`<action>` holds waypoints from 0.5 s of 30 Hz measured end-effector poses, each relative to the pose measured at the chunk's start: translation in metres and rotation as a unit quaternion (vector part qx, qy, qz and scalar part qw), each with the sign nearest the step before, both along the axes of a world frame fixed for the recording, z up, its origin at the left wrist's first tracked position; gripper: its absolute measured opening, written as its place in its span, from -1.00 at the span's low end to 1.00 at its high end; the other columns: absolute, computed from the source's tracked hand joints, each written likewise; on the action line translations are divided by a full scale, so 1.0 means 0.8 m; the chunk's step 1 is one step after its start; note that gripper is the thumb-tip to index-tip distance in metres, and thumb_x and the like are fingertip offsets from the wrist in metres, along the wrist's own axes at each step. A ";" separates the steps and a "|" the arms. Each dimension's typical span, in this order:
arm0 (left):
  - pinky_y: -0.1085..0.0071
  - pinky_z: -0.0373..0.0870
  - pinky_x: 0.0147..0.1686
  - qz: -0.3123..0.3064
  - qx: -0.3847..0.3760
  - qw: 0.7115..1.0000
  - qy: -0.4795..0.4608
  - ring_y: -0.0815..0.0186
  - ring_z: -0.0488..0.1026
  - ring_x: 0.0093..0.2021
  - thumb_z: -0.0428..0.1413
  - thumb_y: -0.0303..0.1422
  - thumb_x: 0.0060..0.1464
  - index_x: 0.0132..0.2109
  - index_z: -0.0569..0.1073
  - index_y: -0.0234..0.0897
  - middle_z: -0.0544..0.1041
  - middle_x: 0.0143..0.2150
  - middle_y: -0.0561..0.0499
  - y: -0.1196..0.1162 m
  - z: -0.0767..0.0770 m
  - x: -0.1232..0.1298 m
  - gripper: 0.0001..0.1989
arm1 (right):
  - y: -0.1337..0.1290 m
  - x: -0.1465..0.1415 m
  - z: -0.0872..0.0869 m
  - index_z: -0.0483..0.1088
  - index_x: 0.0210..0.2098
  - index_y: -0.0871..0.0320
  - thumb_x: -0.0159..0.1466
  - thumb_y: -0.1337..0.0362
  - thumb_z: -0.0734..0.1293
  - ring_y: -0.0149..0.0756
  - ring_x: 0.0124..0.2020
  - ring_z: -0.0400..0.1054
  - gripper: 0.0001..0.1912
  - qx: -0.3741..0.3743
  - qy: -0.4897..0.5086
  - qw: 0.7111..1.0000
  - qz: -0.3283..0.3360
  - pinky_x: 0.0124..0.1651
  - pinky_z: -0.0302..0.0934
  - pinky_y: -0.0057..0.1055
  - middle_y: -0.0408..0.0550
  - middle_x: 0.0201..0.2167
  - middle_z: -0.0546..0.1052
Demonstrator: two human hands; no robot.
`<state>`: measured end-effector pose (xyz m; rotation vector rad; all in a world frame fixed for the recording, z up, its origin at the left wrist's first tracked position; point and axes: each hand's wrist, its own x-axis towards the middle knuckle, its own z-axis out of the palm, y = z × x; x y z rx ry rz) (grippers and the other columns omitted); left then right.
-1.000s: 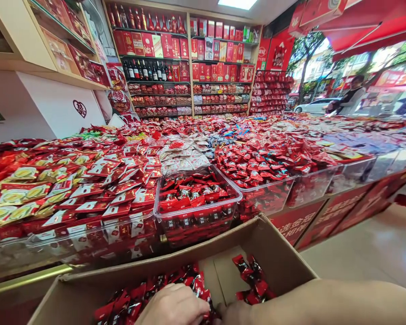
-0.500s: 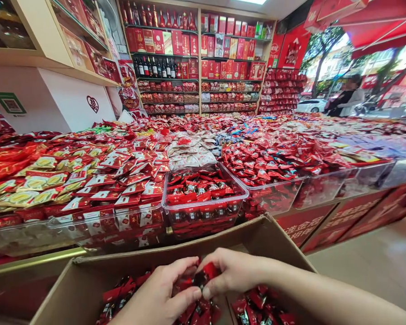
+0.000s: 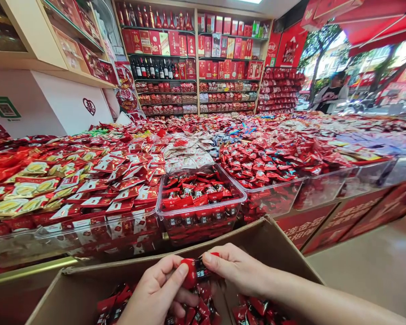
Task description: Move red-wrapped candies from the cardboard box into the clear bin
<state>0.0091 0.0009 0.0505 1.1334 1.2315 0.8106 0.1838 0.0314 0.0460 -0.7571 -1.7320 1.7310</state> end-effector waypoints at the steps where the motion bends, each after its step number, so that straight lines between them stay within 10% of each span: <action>1: 0.62 0.26 -0.72 0.005 -0.017 1.000 -0.021 0.35 0.51 -0.58 0.08 -0.14 -0.06 -0.34 0.36 -0.24 0.51 -0.53 0.10 0.000 -0.001 0.002 -0.74 | -0.001 -0.001 -0.003 0.29 -0.50 0.26 0.19 -0.04 0.06 -0.53 -0.61 0.11 -0.52 0.015 -0.003 1.000 -0.010 -0.54 0.04 -0.55 -0.19 -0.62 0.24; 8: 0.60 0.27 -0.55 0.041 -0.077 0.981 -0.175 0.48 0.45 -0.52 0.19 -0.21 -0.14 -0.31 0.34 -0.27 0.50 -0.50 0.13 -0.002 -0.012 0.003 -0.71 | -0.013 0.001 0.005 0.34 -0.17 0.13 0.21 0.14 0.13 -0.40 -0.36 0.15 -0.69 0.275 -0.109 0.954 -0.042 -0.29 0.10 -0.48 -0.09 -0.41 0.32; 15: 0.42 0.28 -0.46 0.058 -0.097 0.968 -0.222 0.32 0.45 -0.43 0.28 -0.31 -0.26 -0.06 0.21 -0.21 0.54 -0.33 0.01 -0.004 -0.007 0.001 -0.41 | -0.013 0.002 0.003 0.30 -0.12 0.15 0.18 0.19 0.17 -0.43 -0.35 0.22 -0.70 0.169 -0.098 0.979 -0.054 -0.29 0.17 -0.47 -0.05 -0.26 0.33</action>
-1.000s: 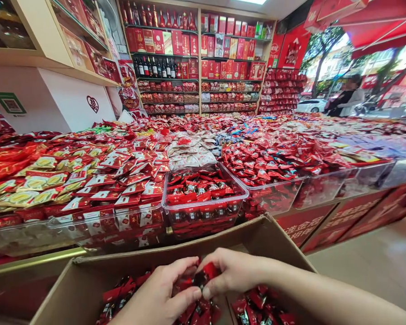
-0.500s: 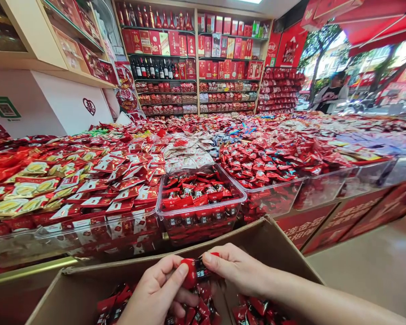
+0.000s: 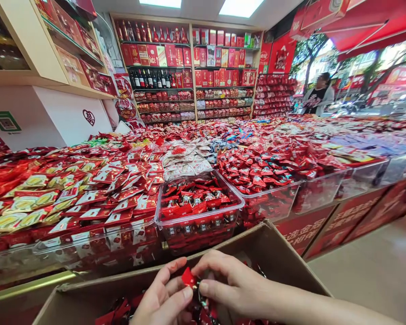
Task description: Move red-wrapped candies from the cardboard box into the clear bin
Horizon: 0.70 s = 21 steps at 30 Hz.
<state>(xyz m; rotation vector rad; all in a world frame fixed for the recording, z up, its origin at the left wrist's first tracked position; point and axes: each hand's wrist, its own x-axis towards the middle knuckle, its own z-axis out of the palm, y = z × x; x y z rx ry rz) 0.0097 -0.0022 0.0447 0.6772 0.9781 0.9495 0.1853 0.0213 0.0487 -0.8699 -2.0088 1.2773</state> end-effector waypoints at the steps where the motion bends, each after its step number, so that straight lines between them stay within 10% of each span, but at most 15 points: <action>1: 0.43 0.28 -0.45 -0.006 0.016 1.000 0.007 0.32 0.45 -0.43 0.27 -0.32 -0.24 -0.02 0.16 -0.19 0.55 -0.32 -0.01 -0.001 0.003 0.003 -0.38 | 0.000 -0.001 -0.002 0.24 -0.06 0.14 0.11 0.20 0.26 -0.43 -0.36 0.23 -0.60 -0.017 0.003 1.000 -0.008 -0.32 0.18 -0.47 -0.03 -0.19 0.32; 4: 0.42 0.29 -0.39 -0.024 0.059 0.998 0.023 0.34 0.45 -0.42 0.22 -0.37 -0.15 0.07 0.03 -0.10 0.58 -0.34 0.01 -0.004 0.016 0.011 -0.32 | 0.000 0.000 0.001 0.17 0.02 0.12 0.00 0.23 0.36 -0.37 -0.27 0.24 -0.40 0.013 0.000 1.000 0.008 -0.26 0.18 -0.45 0.00 -0.11 0.31; 9: 0.53 0.28 -0.43 -0.020 0.095 0.995 0.037 0.45 0.39 -0.51 0.19 -0.43 -0.11 0.11 -0.01 -0.08 0.56 -0.49 0.12 -0.004 0.034 0.015 -0.30 | 0.003 0.005 0.020 0.35 -0.14 0.12 0.18 0.22 0.19 -0.41 -0.24 0.21 -0.73 0.076 0.014 0.997 0.023 -0.14 0.12 -0.44 -0.09 -0.30 0.36; 14: 0.65 0.11 -0.58 -0.026 0.133 0.985 0.109 0.53 0.18 -0.61 0.16 -0.35 -0.07 0.14 -0.02 -0.06 0.44 -0.63 0.24 -0.003 0.041 0.014 -0.32 | 0.010 0.005 0.019 0.39 -0.26 0.23 0.11 0.17 0.26 -0.50 -0.46 0.17 -0.72 -0.028 0.084 0.995 -0.050 -0.39 0.14 -0.50 -0.11 -0.41 0.30; 21: 0.54 0.29 -0.46 -0.014 0.137 0.984 0.116 0.43 0.39 -0.46 0.18 -0.35 -0.10 0.11 0.00 -0.03 0.52 -0.45 0.16 -0.001 0.033 0.019 -0.32 | 0.004 0.009 0.019 0.32 -0.23 0.19 -0.01 0.29 0.36 -0.60 -0.54 0.16 -0.67 -0.051 0.095 0.994 0.005 -0.52 0.10 -0.58 -0.10 -0.29 0.29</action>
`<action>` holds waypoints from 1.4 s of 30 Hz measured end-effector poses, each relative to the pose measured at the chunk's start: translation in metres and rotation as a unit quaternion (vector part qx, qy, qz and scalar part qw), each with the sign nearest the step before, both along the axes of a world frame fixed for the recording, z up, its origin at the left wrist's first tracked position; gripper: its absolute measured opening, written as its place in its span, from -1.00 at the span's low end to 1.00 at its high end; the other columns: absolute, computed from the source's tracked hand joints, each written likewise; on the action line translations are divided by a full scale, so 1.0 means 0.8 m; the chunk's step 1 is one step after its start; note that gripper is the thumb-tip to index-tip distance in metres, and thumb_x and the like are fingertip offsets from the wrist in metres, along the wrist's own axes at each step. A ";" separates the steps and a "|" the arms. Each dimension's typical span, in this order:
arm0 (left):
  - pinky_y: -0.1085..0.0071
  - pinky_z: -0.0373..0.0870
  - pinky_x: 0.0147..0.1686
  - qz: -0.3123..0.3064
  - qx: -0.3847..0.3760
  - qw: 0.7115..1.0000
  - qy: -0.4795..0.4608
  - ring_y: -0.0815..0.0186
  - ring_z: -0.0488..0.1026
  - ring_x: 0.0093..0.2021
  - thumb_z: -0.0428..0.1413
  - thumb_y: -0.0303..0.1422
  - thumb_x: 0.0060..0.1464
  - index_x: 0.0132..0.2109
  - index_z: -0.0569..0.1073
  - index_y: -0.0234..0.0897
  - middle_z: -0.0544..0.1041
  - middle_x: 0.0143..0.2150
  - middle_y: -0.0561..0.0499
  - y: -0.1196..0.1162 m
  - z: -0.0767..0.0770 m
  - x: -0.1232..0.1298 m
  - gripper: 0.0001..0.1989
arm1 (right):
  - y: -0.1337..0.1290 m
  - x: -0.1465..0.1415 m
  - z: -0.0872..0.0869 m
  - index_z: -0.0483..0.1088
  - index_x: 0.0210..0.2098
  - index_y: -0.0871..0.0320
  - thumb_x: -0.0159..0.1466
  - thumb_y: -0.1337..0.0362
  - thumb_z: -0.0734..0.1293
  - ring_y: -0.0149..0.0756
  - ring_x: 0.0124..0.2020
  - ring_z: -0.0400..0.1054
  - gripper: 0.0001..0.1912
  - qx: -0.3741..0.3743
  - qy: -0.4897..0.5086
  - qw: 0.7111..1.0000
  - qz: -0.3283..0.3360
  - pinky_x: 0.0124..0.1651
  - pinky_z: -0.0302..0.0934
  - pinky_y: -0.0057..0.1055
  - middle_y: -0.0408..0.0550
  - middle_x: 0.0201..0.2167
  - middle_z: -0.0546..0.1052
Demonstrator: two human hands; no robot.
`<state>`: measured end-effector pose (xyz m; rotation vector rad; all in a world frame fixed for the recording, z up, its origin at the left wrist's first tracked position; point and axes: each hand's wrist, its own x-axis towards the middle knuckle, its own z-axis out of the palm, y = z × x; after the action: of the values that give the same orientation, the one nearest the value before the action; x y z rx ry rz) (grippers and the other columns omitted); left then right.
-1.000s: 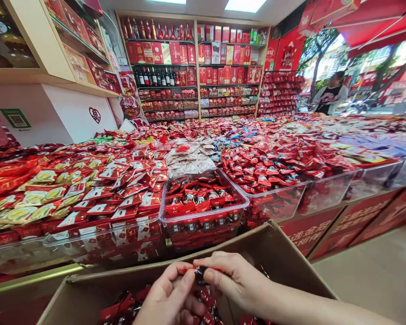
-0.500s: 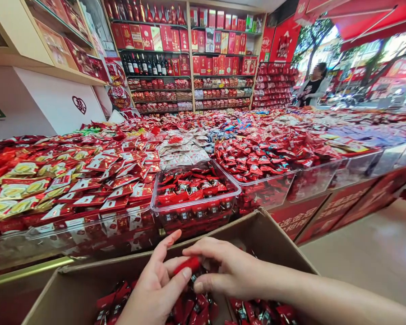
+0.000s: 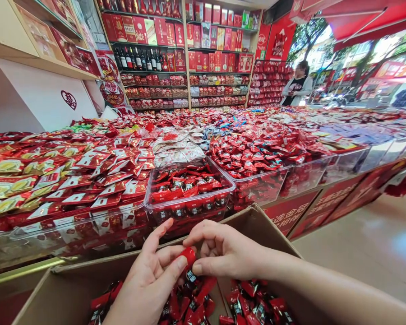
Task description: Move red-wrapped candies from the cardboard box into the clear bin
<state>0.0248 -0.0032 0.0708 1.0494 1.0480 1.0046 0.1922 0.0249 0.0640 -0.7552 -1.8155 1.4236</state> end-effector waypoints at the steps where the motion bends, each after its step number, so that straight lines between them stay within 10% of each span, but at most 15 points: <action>1: 0.57 0.29 -0.49 0.013 0.002 1.000 0.000 0.44 0.40 -0.47 0.20 -0.37 -0.13 0.08 0.04 -0.05 0.51 -0.43 0.15 0.000 -0.003 0.001 -0.34 | -0.002 0.001 0.002 0.32 -0.26 0.19 -0.01 0.31 0.35 -0.60 -0.53 0.18 -0.71 0.013 -0.016 1.000 -0.005 -0.52 0.11 -0.58 -0.08 -0.25 0.29; 6: 0.51 0.39 -0.44 -0.001 0.104 0.986 0.130 0.38 0.44 -0.41 0.11 -0.20 -0.07 -0.16 0.30 -0.10 0.50 -0.33 0.12 0.008 0.016 -0.005 -0.71 | -0.002 0.020 0.033 0.30 -0.42 0.23 0.03 0.39 0.28 -0.53 -0.53 0.22 -0.91 0.077 -0.095 0.991 -0.046 -0.49 0.14 -0.57 -0.17 -0.50 0.35; 10: 0.44 0.18 -0.05 0.021 0.437 0.794 0.421 0.30 0.34 -0.08 0.03 -0.32 0.01 -0.23 0.42 -0.09 0.47 -0.18 0.11 0.051 0.071 -0.007 -0.86 | 0.039 0.057 0.077 0.31 -0.39 0.23 0.08 0.40 0.25 -0.46 -0.39 0.26 -0.93 0.245 -0.066 0.945 -0.207 -0.33 0.16 -0.49 -0.13 -0.44 0.39; 13: 0.36 0.21 -0.09 -0.036 0.442 0.732 0.517 0.24 0.36 -0.12 -0.04 -0.33 0.04 -0.19 0.44 -0.26 0.50 -0.17 -0.04 0.099 0.099 0.007 -0.77 | 0.080 0.075 0.097 0.27 -0.38 0.23 0.06 0.41 0.24 -0.48 -0.42 0.24 -0.90 0.321 -0.079 0.906 -0.266 -0.35 0.14 -0.49 -0.15 -0.45 0.37; 21: 0.32 0.34 -0.38 -0.222 0.337 0.703 0.585 0.30 0.45 -0.43 0.05 -0.31 -0.01 -0.33 0.48 -0.28 0.55 -0.42 0.07 0.169 0.098 0.047 -0.84 | 0.114 0.074 0.101 0.35 -0.43 0.22 0.00 0.48 0.21 -0.47 -0.47 0.22 -0.85 0.387 -0.341 0.833 -0.199 -0.40 0.05 -0.51 -0.16 -0.51 0.41; 30: 0.34 0.31 -0.43 -0.236 0.277 0.691 0.624 0.32 0.41 -0.45 0.05 -0.27 -0.01 -0.38 0.46 -0.31 0.49 -0.47 0.10 0.179 0.104 0.049 -0.81 | 0.139 0.078 0.114 0.42 -0.42 0.19 -0.06 0.41 0.29 -0.44 -0.48 0.26 -0.82 0.312 -0.462 0.827 -0.076 -0.47 0.04 -0.55 -0.14 -0.49 0.47; 42: 0.37 0.29 -0.47 -0.234 0.273 0.719 0.595 0.34 0.40 -0.47 0.03 -0.30 0.00 -0.28 0.44 -0.32 0.47 -0.45 0.09 0.182 0.104 0.050 -0.81 | 0.128 0.046 0.128 0.44 -0.35 0.31 0.02 0.37 0.26 -0.26 -0.40 0.33 -0.79 0.324 -0.597 0.731 -0.069 -0.43 0.09 -0.44 0.10 -0.40 0.49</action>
<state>0.0645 0.1425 0.1538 2.4832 1.3570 0.0588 0.2287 0.1276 0.1665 -1.5261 -2.8135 -0.0744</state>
